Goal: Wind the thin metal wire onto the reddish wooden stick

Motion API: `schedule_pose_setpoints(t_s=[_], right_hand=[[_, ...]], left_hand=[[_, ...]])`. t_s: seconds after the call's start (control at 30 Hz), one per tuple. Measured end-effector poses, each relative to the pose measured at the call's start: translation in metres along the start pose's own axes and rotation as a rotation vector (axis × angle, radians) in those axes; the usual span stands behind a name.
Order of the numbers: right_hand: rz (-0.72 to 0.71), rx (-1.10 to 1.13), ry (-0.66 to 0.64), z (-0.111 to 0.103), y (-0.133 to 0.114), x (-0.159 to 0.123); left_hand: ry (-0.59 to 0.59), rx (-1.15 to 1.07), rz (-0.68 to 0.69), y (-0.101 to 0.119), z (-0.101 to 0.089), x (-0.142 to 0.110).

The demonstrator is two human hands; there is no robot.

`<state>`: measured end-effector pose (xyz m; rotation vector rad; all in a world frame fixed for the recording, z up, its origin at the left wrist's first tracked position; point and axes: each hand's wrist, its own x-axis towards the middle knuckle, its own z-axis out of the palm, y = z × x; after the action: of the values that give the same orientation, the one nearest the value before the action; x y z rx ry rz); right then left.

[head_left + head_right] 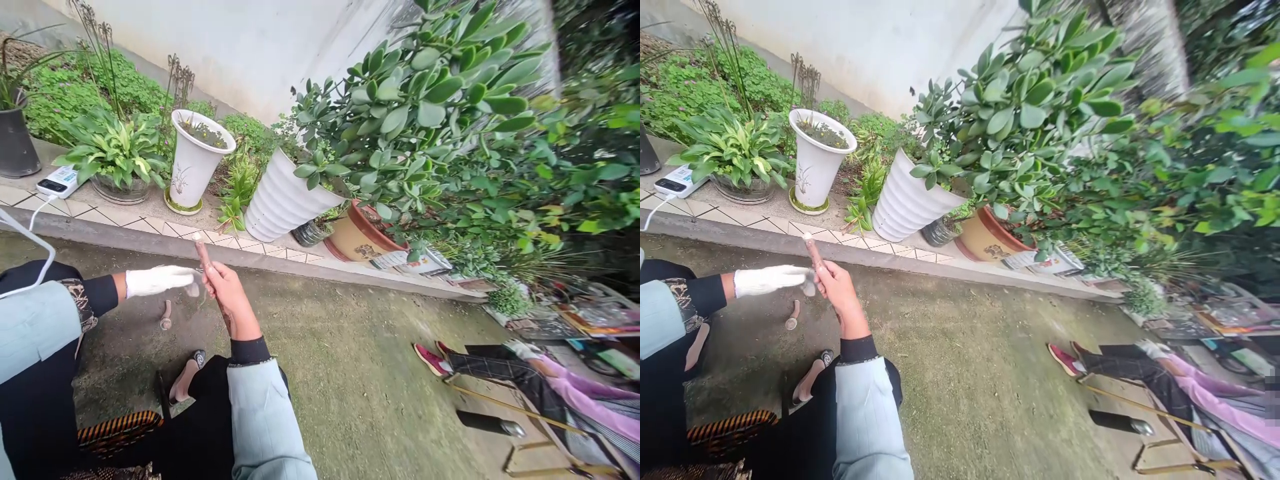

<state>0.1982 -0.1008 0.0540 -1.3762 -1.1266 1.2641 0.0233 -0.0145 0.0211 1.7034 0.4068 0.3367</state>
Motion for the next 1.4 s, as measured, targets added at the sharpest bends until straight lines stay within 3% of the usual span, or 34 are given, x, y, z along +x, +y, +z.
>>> schedule_pose_setpoints(t_s=[0.03,0.17,0.27,0.43,0.53,0.67,0.87,1.1,1.27,1.4], right_hand=[[0.016,0.014,0.033,-0.005,-0.003,0.002],[0.081,-0.018,0.13,-0.029,-0.002,0.01],[0.123,-0.179,0.187,-0.045,0.005,0.016],[0.233,-0.962,0.21,-0.039,0.014,0.018],[0.243,-1.28,-0.019,-0.017,0.019,0.01],[0.084,-1.237,-0.363,0.006,0.02,-0.007],[-0.075,-0.912,-0.511,0.01,-0.002,-0.024],[-0.198,-0.867,-0.428,0.016,-0.003,-0.023],[-0.142,-0.981,-0.27,0.023,0.006,-0.022],[-0.2,-1.024,-0.17,0.025,0.014,-0.02]], left_hand=[[-0.083,-0.069,-0.034,-0.005,0.002,0.002],[-0.136,-0.123,-0.168,-0.02,0.01,0.002],[-0.197,-0.076,-0.183,-0.015,0.008,0.001],[-0.073,0.261,-0.035,0.004,-0.009,0.003],[0.004,0.465,-0.01,0.008,-0.021,0.005],[0.036,0.575,0.01,0.009,-0.031,0.007],[0.035,0.589,0.023,0.012,-0.032,0.006],[0.045,0.545,0.008,0.002,-0.03,0.007],[0.08,0.585,-0.007,-0.008,-0.035,0.01],[0.121,0.591,-0.02,-0.023,-0.04,0.014]])
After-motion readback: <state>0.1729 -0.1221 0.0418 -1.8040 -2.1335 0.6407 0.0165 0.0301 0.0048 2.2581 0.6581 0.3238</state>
